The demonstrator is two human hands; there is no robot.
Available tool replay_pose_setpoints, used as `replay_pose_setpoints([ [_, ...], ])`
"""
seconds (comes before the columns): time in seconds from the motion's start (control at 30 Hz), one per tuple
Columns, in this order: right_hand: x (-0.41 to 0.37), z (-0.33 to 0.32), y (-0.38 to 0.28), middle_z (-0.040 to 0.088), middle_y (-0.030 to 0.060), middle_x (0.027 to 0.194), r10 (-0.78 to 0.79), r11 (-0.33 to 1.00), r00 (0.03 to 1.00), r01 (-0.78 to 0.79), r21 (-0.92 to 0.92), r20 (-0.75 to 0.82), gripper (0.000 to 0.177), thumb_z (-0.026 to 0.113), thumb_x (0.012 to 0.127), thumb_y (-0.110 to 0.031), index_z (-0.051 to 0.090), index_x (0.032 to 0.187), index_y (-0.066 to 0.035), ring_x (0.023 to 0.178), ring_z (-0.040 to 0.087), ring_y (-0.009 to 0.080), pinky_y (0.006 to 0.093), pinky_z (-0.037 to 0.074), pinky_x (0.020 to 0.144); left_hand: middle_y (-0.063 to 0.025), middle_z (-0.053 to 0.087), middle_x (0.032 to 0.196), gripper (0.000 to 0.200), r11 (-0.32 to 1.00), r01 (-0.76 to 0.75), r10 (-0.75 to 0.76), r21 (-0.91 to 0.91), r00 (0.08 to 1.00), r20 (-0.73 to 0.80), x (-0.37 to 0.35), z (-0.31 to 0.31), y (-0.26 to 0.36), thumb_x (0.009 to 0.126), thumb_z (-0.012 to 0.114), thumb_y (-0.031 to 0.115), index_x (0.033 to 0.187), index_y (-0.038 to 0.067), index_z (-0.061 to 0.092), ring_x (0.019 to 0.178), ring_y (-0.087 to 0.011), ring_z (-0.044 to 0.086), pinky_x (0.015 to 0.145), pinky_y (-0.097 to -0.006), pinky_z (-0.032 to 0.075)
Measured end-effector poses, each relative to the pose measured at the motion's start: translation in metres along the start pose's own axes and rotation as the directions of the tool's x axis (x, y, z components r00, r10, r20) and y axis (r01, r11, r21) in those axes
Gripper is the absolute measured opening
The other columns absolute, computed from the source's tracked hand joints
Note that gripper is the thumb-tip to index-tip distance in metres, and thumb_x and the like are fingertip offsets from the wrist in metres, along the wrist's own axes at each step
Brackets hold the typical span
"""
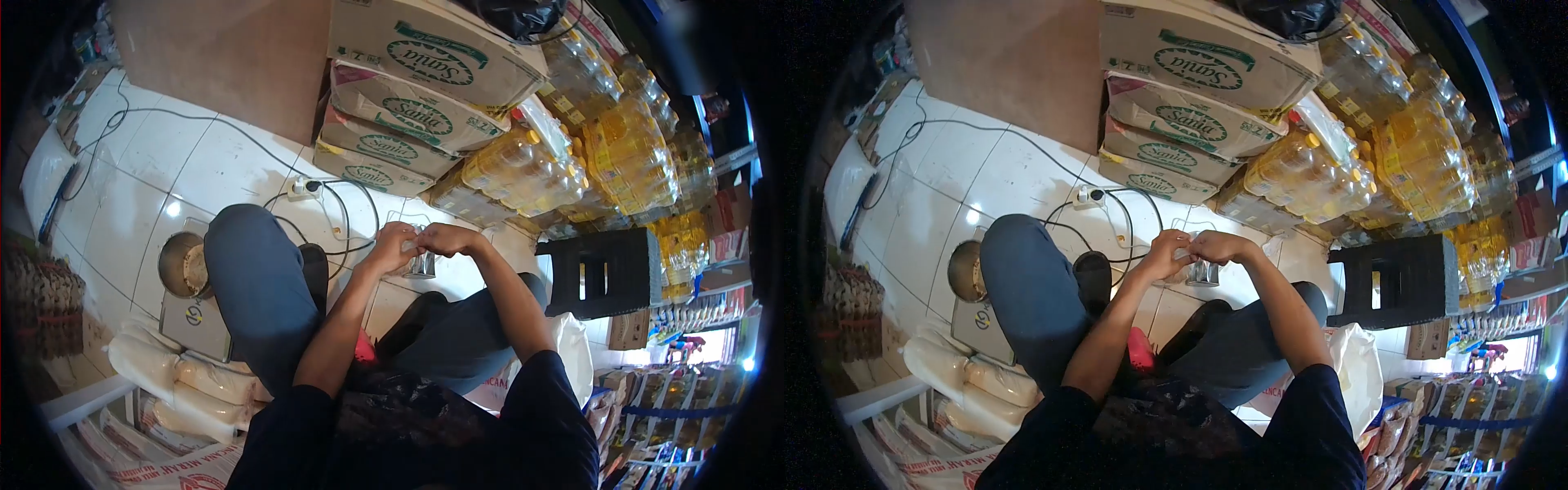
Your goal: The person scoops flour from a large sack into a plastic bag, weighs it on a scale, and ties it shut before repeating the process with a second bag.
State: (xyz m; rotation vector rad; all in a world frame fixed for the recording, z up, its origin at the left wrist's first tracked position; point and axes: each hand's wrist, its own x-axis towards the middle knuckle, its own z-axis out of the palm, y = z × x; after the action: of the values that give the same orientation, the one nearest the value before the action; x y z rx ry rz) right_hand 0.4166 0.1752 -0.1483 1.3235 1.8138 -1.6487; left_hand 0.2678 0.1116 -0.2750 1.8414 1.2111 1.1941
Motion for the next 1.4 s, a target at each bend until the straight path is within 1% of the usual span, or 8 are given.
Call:
replay_pose_setpoints([
  [0.1,0.012,-0.002,0.033,0.052,0.0026,0.056,-0.439,0.853,0.882,0.348,-0.390,-0.174,0.032,0.049,0.092,-0.028,0.066,0.083,-0.003,0.043,0.045,0.0105,0.0288,0.036,0.039,-0.0041,0.059,0.107,0.021,0.997,-0.072,0.070,0.027,0.996,0.050,0.005,-0.003,0.006,0.077,0.070,0.024,0.093,0.010,0.067,0.109,-0.0275,0.048,0.092,-0.0422,0.035],
  [0.2,-0.028,0.009,-0.009,0.063,0.0101,0.067,-0.312,0.854,0.892,0.113,-0.508,-0.326,0.031,0.049,0.086,-0.027,0.068,0.079,-0.003,0.065,0.060,0.0203,0.0355,0.047,0.067,-0.0065,0.060,0.101,0.009,0.987,-0.159,0.158,0.029,0.987,0.016,0.008,-0.009,0.019,0.080,0.064,0.013,0.088,0.008,0.065,0.104,-0.0292,0.050,0.089,-0.0426,0.037],
  [0.43,-0.039,0.017,-0.005,0.063,0.0151,0.073,-0.114,0.993,0.920,0.116,-0.019,-0.374,0.034,0.048,0.088,-0.030,0.066,0.079,-0.003,0.066,0.060,0.0297,0.0393,0.048,0.066,-0.0126,0.058,0.093,0.007,0.981,-0.161,0.172,0.107,0.980,-0.103,0.009,-0.017,0.047,0.083,0.053,0.002,0.085,0.003,0.059,0.096,-0.0331,0.051,0.082,-0.0442,0.039],
  [0.53,-0.015,0.022,0.015,0.062,0.0137,0.070,-0.563,0.821,0.640,0.359,-0.444,-0.523,0.034,0.048,0.089,-0.027,0.064,0.075,0.000,0.060,0.059,0.0246,0.0377,0.048,0.057,-0.0150,0.057,0.092,0.008,0.987,-0.104,0.114,0.124,0.991,-0.071,0.010,-0.013,0.046,0.083,0.050,0.001,0.087,0.002,0.057,0.094,-0.0350,0.050,0.081,-0.0448,0.039],
  [0.7,-0.018,0.035,-0.004,0.061,0.0080,0.068,-0.110,0.906,0.747,0.346,0.243,-0.656,0.033,0.049,0.091,-0.024,0.062,0.071,-0.001,0.053,0.054,0.0185,0.0341,0.045,0.050,-0.0163,0.055,0.094,0.008,0.975,-0.086,0.101,0.203,0.992,-0.069,0.011,-0.012,0.042,0.084,0.051,0.004,0.089,0.002,0.057,0.093,-0.0359,0.049,0.080,-0.0452,0.039],
  [1.03,-0.010,0.066,-0.006,0.028,-0.0056,0.058,-0.089,-0.288,0.837,0.498,0.818,-0.540,0.021,0.039,0.099,-0.019,0.046,0.082,-0.010,0.048,0.024,0.0074,0.0227,0.023,0.044,-0.0081,0.056,0.085,0.006,0.795,-0.290,0.116,0.532,0.935,0.336,0.075,-0.071,0.073,0.078,0.063,0.013,0.078,0.007,0.065,0.085,-0.0291,0.053,0.072,-0.0419,0.039],
  [1.27,-0.072,0.066,-0.082,0.031,-0.0034,0.062,-0.434,-0.816,0.351,0.238,0.527,-0.830,0.021,0.039,0.100,-0.022,0.046,0.085,-0.010,0.050,0.027,0.0072,0.0218,0.026,0.044,-0.0125,0.060,0.071,0.010,0.883,-0.449,0.309,0.135,0.774,0.552,0.176,-0.108,0.189,0.072,0.062,0.004,0.078,0.005,0.069,0.067,-0.0292,0.059,0.061,-0.0358,0.045],
  [1.4,-0.097,0.061,-0.132,0.036,-0.0018,0.061,-0.710,-0.700,-0.031,0.140,0.700,-0.704,0.016,0.048,0.095,-0.020,0.049,0.082,-0.010,0.049,0.038,0.0089,0.0219,0.037,0.044,-0.0090,0.063,0.077,0.010,0.747,-0.648,0.460,0.146,0.663,0.591,0.176,-0.166,0.327,0.069,0.060,0.003,0.073,0.006,0.069,0.068,-0.0275,0.061,0.061,-0.0367,0.047],
])
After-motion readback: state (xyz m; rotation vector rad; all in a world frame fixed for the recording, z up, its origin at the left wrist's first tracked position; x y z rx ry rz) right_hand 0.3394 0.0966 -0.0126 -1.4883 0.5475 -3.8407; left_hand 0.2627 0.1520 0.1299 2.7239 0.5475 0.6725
